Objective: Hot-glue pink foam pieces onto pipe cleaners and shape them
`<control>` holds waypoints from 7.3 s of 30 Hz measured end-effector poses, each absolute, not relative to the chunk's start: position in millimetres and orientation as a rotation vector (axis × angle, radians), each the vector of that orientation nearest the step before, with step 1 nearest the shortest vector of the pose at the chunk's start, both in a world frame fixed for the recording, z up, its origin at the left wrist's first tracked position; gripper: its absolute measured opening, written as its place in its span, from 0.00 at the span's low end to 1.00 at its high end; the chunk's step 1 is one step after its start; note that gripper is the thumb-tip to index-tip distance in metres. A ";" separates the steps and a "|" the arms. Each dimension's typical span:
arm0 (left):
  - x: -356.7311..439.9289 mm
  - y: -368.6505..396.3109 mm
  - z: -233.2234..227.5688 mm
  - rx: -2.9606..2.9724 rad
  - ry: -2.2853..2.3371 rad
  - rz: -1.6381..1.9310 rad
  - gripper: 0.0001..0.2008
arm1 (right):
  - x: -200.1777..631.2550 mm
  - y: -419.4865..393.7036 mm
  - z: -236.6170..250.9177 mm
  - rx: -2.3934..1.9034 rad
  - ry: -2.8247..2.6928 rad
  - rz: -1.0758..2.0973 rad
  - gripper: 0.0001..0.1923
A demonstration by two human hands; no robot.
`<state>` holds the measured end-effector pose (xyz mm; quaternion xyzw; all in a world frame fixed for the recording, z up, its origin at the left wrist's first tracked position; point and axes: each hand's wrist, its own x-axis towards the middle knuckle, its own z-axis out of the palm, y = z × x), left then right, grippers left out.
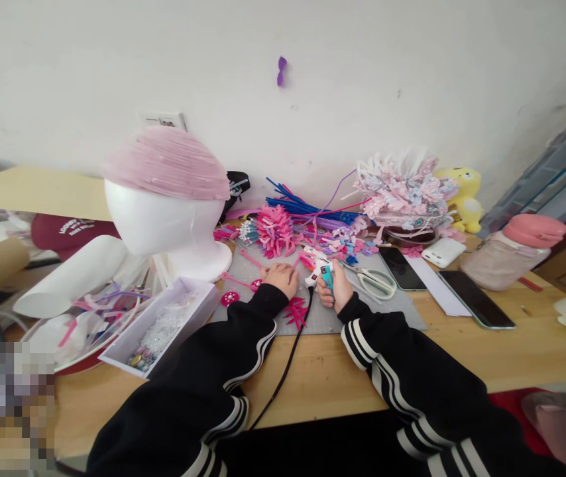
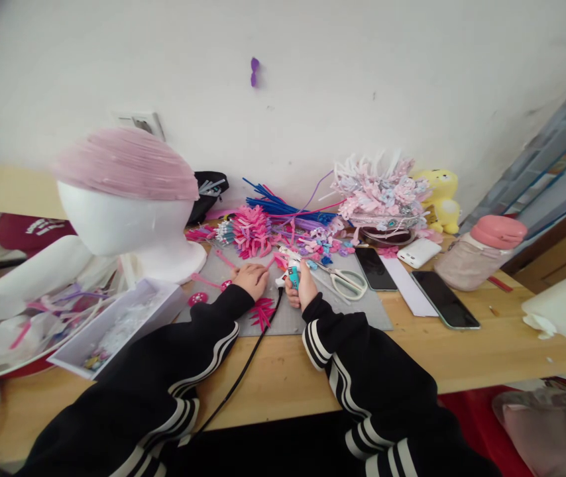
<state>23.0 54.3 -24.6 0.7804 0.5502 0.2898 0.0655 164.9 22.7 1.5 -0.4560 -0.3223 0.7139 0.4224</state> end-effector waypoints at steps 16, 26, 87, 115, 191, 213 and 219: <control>15.4 34.0 -0.1 2.498 1.902 0.791 0.18 | 164.6 22.1 1.5 -1.178 -0.794 1.802 0.29; 26.2 36.0 -14.8 2.409 1.600 0.553 0.13 | 164.5 22.0 1.2 -1.149 -0.820 1.778 0.28; 14.6 21.6 -6.6 2.329 1.654 0.829 0.07 | 165.8 19.9 5.0 -1.211 -0.867 1.800 0.26; 13.1 31.7 -27.9 1.711 1.122 1.268 0.10 | 165.7 21.7 5.8 -1.241 -0.841 1.765 0.25; 24.8 20.5 -16.3 1.535 1.034 1.241 0.22 | 164.8 19.7 -0.7 -1.132 -0.906 1.772 0.26; 19.7 7.8 -4.2 2.454 1.603 1.297 0.10 | 157.9 19.6 -10.4 -1.216 -1.266 1.354 0.10; 20.8 3.4 -1.8 2.575 1.697 1.155 0.08 | 160.8 24.5 -18.2 -1.257 -1.284 1.288 0.10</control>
